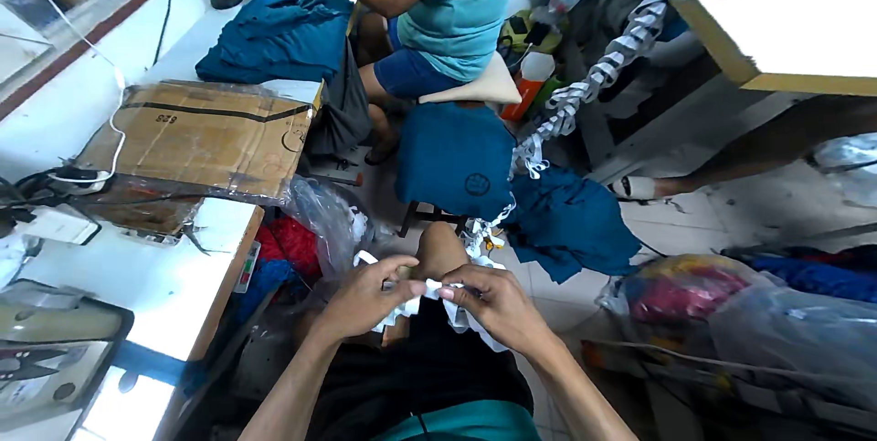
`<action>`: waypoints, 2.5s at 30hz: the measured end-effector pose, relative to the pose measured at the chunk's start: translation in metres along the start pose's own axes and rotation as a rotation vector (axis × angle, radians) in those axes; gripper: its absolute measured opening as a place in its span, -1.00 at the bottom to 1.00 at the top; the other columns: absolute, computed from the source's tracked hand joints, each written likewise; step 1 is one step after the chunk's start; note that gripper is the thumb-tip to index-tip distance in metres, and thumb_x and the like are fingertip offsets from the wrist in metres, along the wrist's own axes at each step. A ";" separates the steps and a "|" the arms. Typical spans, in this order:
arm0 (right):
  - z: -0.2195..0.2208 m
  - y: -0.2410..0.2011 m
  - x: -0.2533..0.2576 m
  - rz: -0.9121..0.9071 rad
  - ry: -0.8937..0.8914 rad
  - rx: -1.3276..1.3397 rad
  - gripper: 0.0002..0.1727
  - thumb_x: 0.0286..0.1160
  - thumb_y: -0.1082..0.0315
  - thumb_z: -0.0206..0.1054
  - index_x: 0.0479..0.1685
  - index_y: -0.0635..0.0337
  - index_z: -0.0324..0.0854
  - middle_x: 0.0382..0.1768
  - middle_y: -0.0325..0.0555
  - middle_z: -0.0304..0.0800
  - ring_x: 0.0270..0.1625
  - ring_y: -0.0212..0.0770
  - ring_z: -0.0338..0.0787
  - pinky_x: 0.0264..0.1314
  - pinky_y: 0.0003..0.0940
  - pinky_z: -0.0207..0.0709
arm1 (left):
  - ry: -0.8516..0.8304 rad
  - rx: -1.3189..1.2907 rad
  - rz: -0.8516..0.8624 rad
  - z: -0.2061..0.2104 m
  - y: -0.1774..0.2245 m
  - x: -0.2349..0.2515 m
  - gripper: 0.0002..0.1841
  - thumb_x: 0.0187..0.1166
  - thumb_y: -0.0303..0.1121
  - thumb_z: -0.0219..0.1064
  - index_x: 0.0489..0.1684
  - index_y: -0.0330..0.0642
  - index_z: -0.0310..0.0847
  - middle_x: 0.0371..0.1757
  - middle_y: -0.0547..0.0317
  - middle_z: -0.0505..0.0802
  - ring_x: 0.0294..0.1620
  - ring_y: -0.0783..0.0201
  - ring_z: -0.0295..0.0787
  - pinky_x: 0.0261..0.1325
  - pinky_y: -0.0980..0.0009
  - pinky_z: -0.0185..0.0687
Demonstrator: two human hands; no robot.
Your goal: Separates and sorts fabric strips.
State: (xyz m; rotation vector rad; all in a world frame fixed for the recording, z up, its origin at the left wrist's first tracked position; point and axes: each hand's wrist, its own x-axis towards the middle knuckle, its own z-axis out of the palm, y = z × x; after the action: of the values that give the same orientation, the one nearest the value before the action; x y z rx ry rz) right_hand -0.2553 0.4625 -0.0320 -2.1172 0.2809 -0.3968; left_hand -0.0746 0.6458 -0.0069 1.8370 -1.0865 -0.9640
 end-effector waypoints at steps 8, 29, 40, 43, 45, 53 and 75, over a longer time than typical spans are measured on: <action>0.007 0.012 -0.001 0.080 -0.089 -0.087 -0.70 0.55 0.06 0.39 -0.08 0.06 0.88 -0.16 -0.17 0.91 -0.08 -0.23 0.86 0.08 -0.13 0.74 | 0.042 0.084 0.107 -0.006 -0.007 0.001 -0.72 0.64 -0.16 0.33 -0.26 -0.14 0.86 0.03 0.24 0.82 0.10 0.46 0.70 0.24 0.41 0.60; -0.005 -0.012 0.001 0.028 -0.013 -0.029 -0.71 0.59 0.02 0.36 -0.19 0.00 0.86 -0.26 -0.36 0.84 -0.24 -0.51 0.74 -0.13 -0.50 0.66 | -0.096 -0.027 0.085 -0.002 -0.004 -0.006 -0.57 0.59 -0.10 0.35 0.30 -0.18 0.61 0.15 0.14 0.82 -0.09 0.36 0.77 0.04 0.31 0.71; 0.000 0.005 -0.001 0.071 -0.140 -0.053 -0.72 0.62 0.07 0.34 0.01 -0.02 0.88 -0.08 -0.25 0.91 0.04 -0.35 0.84 0.23 -0.22 0.69 | 0.137 0.175 0.117 -0.002 0.007 -0.009 -0.75 0.65 -0.15 0.32 -0.25 -0.05 0.89 0.08 0.33 0.83 0.20 0.44 0.70 0.37 0.32 0.59; 0.007 -0.003 -0.001 0.015 -0.044 -0.087 -0.80 0.59 0.20 0.35 -0.13 0.02 0.89 -0.16 -0.29 0.92 -0.02 -0.39 0.85 0.17 -0.34 0.71 | -0.001 -0.089 0.133 0.001 -0.008 -0.008 -0.75 0.64 -0.27 0.27 0.03 -0.28 0.68 0.25 0.14 0.83 0.26 0.34 0.75 0.38 0.27 0.65; 0.008 -0.010 0.000 -0.015 -0.013 -0.138 -0.82 0.55 0.25 0.37 -0.16 0.01 0.89 -0.20 -0.29 0.92 -0.05 -0.38 0.85 0.13 -0.35 0.72 | -0.020 -0.142 0.101 0.009 -0.007 -0.006 -0.60 0.57 -0.19 0.36 0.22 -0.28 0.58 0.07 0.14 0.85 0.09 0.34 0.79 0.24 0.27 0.70; -0.009 0.016 -0.001 0.156 -0.264 0.324 -0.42 0.76 -0.14 0.02 0.09 0.07 0.86 0.07 -0.26 0.88 0.26 -0.36 0.75 0.46 -0.23 0.54 | 0.125 0.127 0.157 0.000 0.016 -0.008 -0.77 0.69 -0.19 0.28 -0.16 -0.07 0.84 -0.10 0.33 0.88 0.13 0.41 0.73 0.40 0.25 0.52; -0.005 -0.004 -0.001 0.038 -0.015 -0.090 -0.70 0.58 0.05 0.33 -0.17 0.02 0.89 -0.21 -0.31 0.90 -0.17 -0.46 0.82 -0.04 -0.38 0.73 | -0.043 -0.236 0.054 -0.007 -0.003 -0.010 -0.74 0.67 -0.23 0.22 0.06 -0.23 0.61 -0.10 0.21 0.76 -0.16 0.42 0.70 -0.02 0.41 0.65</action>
State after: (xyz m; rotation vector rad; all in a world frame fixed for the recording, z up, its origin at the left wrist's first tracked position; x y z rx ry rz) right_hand -0.2582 0.4610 -0.0258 -2.1985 0.3348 -0.3519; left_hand -0.0714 0.6571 -0.0045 1.5954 -0.9968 -1.0567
